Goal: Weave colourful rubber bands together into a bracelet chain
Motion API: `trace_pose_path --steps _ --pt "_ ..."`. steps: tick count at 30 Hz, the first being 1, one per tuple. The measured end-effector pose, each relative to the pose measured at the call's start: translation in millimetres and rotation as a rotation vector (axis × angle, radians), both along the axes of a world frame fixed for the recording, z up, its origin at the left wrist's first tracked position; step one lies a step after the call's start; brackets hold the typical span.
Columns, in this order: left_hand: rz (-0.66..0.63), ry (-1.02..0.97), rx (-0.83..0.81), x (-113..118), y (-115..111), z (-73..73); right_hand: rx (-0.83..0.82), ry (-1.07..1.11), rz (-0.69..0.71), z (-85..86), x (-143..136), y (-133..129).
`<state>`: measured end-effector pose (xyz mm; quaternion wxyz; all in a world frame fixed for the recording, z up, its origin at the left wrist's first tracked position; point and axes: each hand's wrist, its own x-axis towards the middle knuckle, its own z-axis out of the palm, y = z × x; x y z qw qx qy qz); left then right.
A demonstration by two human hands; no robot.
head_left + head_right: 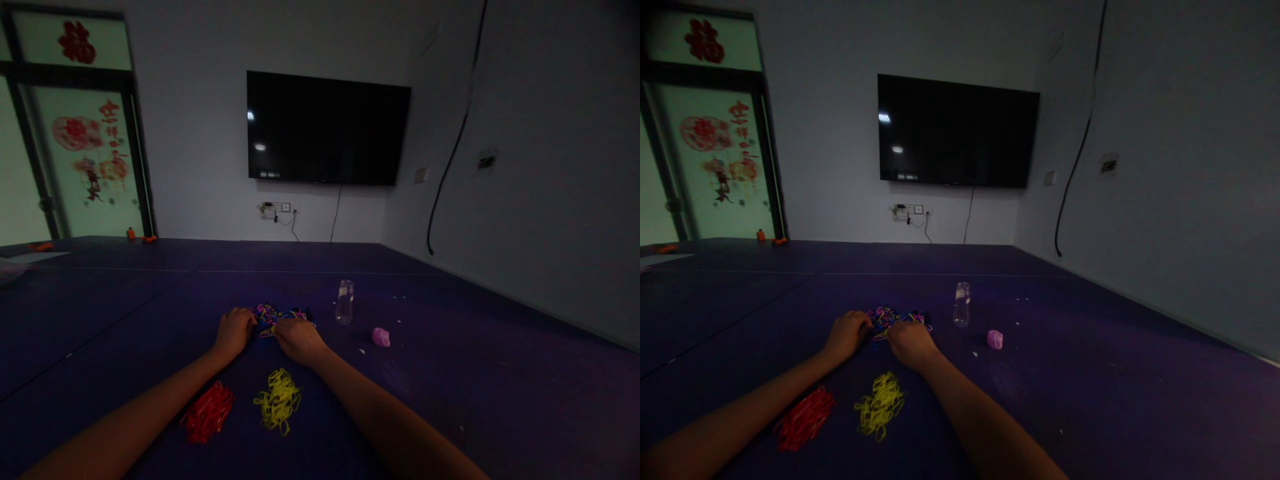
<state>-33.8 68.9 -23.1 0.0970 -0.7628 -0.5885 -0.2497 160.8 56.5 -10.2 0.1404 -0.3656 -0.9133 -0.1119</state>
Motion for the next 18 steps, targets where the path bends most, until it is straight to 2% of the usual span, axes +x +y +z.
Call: trace_pose_path --steps 8,14,18 --pt "0.012 0.009 0.004 3.5 3.7 -0.4 -0.004 0.000 -0.014 -2.6 -0.2 2.4" --pt "-0.214 -0.100 0.048 5.7 6.0 -4.1 -0.016 0.007 -0.009 -3.5 -0.4 3.6" --pt "-0.359 -0.105 0.079 7.7 3.2 -4.7 -0.037 0.030 -0.004 -3.8 0.1 3.5"
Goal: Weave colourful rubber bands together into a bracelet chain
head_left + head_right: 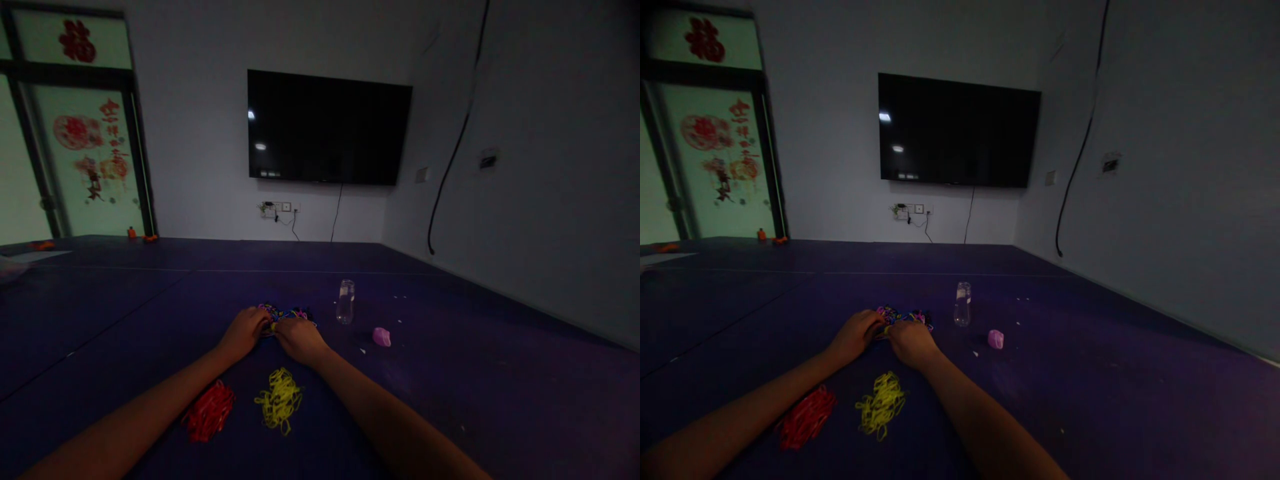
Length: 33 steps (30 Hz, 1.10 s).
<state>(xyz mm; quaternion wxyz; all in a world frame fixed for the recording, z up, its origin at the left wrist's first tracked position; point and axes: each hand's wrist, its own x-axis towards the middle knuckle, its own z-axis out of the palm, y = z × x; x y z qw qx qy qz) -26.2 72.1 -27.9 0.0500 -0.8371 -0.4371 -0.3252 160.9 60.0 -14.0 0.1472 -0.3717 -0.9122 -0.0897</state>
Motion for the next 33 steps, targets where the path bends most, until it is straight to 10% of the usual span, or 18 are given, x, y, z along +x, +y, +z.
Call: trace_pose_path --steps 33 --pt "-0.170 0.005 0.052 -1.3 -0.8 0.4 0.023 -0.049 0.002 3.8 -0.7 -2.0"
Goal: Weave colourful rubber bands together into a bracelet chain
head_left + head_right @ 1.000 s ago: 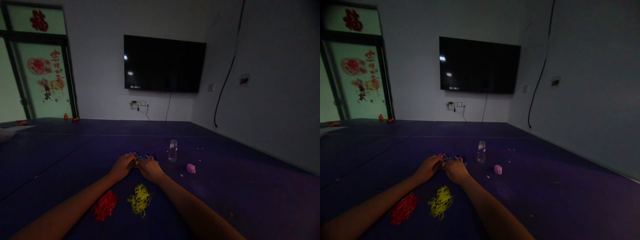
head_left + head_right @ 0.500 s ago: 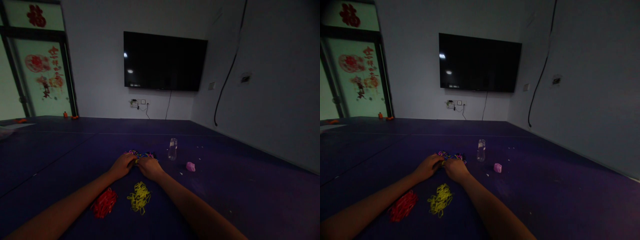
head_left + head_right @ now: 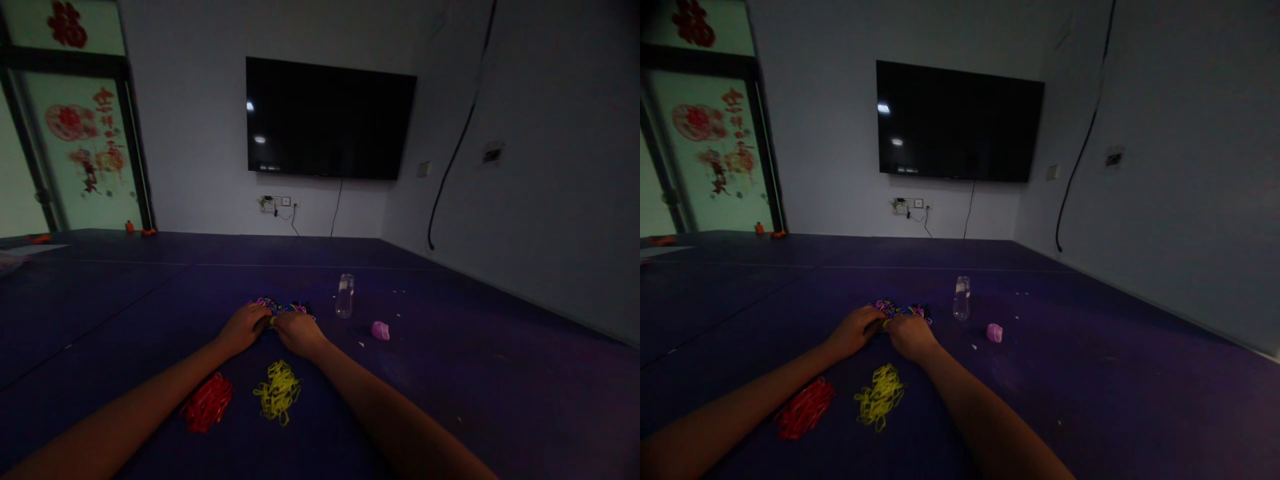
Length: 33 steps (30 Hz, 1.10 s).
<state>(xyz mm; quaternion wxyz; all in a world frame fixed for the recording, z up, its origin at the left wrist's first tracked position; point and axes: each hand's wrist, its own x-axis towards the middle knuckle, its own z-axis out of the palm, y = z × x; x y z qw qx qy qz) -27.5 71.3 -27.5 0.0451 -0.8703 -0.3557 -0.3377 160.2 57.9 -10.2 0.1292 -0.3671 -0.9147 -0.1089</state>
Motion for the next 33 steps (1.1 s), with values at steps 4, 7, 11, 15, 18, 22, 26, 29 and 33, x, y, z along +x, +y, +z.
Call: trace_pose_path --steps 4,7,11,15,18,22,26,29,33 --pt "0.012 0.012 -0.013 -0.1 -0.9 0.4 0.002 0.002 -0.016 0.0 0.1 -1.2" --pt "0.019 0.025 -0.020 -0.4 -0.6 -0.1 -0.002 0.012 -0.019 -0.1 0.0 -1.3" --pt "0.025 0.031 -0.021 -1.0 0.7 -1.6 0.002 0.011 -0.008 -0.8 0.1 -0.1" --pt "0.031 0.033 -0.034 -0.8 0.8 -1.8 0.011 0.005 -0.015 -2.4 0.0 1.5" --pt "0.027 0.042 -0.049 -0.4 0.7 -1.5 0.015 0.012 -0.007 -3.3 0.0 2.1" --pt "0.037 0.066 -0.072 -0.2 1.2 -2.1 0.010 0.001 -0.023 -3.9 -0.4 2.6" --pt "0.051 0.080 -0.083 -0.1 0.8 -2.5 0.015 -0.025 -0.028 -4.2 -0.7 3.1" --pt "0.040 0.083 -0.083 0.2 -0.4 -1.5 0.019 -0.034 -0.032 -3.4 -0.6 2.4" --pt "0.037 0.083 -0.076 0.5 -1.8 -0.7 0.020 -0.024 -0.023 -1.5 -0.4 0.5"
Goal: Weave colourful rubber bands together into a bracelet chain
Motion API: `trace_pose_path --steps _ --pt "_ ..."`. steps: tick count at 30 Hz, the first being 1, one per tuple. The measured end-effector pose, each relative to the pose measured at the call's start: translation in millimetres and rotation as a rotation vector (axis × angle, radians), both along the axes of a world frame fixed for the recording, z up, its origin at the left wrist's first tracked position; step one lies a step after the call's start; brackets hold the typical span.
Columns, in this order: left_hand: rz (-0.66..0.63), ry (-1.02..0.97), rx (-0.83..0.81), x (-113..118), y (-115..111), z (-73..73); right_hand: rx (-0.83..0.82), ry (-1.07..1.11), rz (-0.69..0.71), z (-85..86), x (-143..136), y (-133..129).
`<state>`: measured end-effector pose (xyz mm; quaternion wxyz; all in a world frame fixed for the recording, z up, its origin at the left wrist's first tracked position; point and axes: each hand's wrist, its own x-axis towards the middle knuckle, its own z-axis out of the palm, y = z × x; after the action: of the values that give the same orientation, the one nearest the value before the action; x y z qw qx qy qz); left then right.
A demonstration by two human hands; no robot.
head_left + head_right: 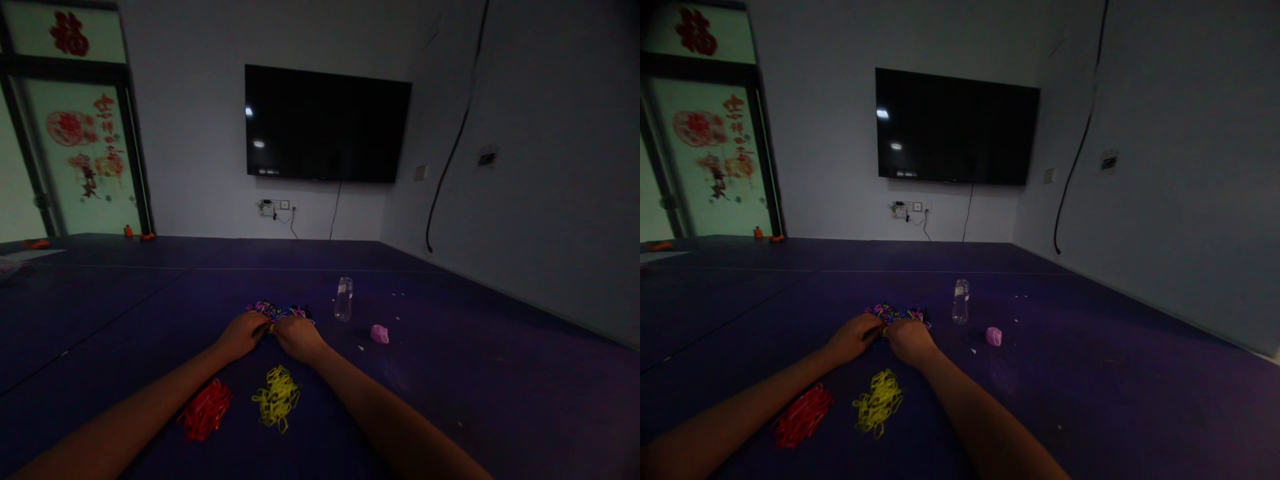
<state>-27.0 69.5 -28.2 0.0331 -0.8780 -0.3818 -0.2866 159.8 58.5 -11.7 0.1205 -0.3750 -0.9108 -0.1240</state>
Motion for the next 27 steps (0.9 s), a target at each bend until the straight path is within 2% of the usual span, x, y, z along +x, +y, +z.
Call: trace_pose_path --steps 27 --pt "-0.022 0.010 -0.001 1.3 0.1 1.6 -0.015 0.005 0.011 -0.5 0.4 0.9"
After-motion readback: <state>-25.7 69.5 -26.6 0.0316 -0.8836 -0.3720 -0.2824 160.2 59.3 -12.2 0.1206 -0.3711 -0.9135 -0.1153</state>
